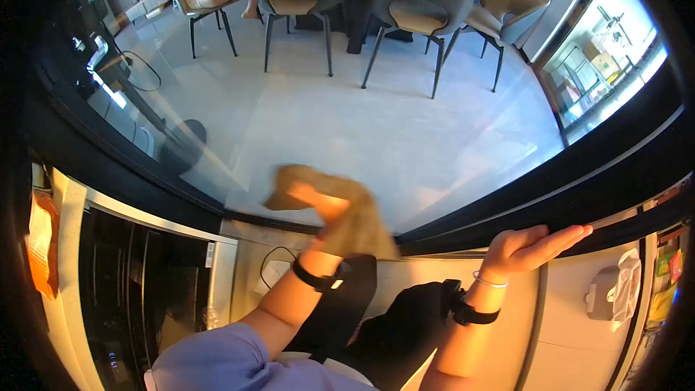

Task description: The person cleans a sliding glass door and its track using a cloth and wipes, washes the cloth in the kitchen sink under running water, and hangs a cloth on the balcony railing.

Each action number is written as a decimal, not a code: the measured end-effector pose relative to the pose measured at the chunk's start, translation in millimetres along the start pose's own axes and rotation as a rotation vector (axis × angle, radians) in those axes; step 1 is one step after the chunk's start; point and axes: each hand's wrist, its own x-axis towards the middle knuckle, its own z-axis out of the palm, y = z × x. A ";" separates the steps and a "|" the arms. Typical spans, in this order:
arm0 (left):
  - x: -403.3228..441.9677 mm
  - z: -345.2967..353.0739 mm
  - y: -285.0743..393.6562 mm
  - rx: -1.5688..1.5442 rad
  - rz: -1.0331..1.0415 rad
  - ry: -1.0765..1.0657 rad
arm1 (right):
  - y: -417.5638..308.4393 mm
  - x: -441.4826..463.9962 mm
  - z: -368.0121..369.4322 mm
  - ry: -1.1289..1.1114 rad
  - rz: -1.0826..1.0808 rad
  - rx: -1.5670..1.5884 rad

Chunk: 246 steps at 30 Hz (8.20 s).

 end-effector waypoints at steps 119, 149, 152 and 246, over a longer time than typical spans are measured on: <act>-300.7 187.4 -308.8 -0.283 -0.764 -1.356 | -1.7 1.0 3.5 0.033 -0.062 -0.069; 99.7 -77.2 -165.0 -0.185 0.468 0.775 | 11.3 -206.1 -120.3 -0.743 0.452 0.505; 46.6 14.1 -130.0 0.024 0.688 0.779 | -3.0 -225.6 -120.0 -0.877 0.806 0.619; -66.0 113.5 44.2 -0.577 0.824 -0.608 | 13.1 -218.7 -155.6 -1.207 1.644 0.555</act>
